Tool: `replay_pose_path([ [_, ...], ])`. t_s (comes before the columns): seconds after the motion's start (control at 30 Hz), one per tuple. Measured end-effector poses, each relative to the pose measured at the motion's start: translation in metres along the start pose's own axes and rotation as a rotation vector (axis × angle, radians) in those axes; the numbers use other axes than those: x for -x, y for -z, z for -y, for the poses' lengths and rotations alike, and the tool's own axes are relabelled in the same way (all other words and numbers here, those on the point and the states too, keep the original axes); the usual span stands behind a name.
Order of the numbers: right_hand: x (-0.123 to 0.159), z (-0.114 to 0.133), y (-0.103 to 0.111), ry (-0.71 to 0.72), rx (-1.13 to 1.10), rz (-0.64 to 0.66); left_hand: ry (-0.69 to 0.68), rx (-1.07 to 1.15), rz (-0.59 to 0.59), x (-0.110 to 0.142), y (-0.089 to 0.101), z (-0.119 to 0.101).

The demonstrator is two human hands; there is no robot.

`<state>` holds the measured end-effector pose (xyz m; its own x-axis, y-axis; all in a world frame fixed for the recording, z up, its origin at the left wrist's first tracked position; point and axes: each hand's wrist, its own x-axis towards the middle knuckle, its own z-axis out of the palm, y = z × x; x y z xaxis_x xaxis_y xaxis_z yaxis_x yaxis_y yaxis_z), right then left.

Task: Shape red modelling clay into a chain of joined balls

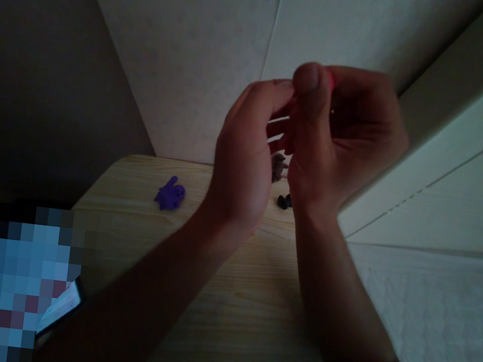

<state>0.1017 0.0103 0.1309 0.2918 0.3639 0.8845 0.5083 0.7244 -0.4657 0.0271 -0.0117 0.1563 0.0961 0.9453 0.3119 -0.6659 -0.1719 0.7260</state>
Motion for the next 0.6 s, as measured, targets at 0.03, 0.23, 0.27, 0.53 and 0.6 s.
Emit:
replay_pose_path([
  [0.03, -0.001, -0.003, 0.000, 0.035, 0.003, 0.014, -0.014, 0.000, 0.015, 0.000, 0.000, 0.000],
  [0.23, -0.011, -0.020, -0.006, 0.123, -0.262, -0.110, -0.001, -0.002, -0.030, -0.004, 0.001, -0.001],
  [0.27, -0.012, -0.021, -0.007, 0.099, -0.296, -0.117, -0.005, 0.001, -0.032, -0.004, 0.001, -0.001],
  [0.53, -0.009, 0.002, -0.008, 0.011, -0.384, -0.197, -0.028, 0.008, -0.011, -0.005, 0.004, 0.003],
  [0.6, -0.008, 0.007, -0.005, -0.012, -0.268, -0.163, -0.009, 0.026, -0.029, -0.005, 0.004, 0.002],
])
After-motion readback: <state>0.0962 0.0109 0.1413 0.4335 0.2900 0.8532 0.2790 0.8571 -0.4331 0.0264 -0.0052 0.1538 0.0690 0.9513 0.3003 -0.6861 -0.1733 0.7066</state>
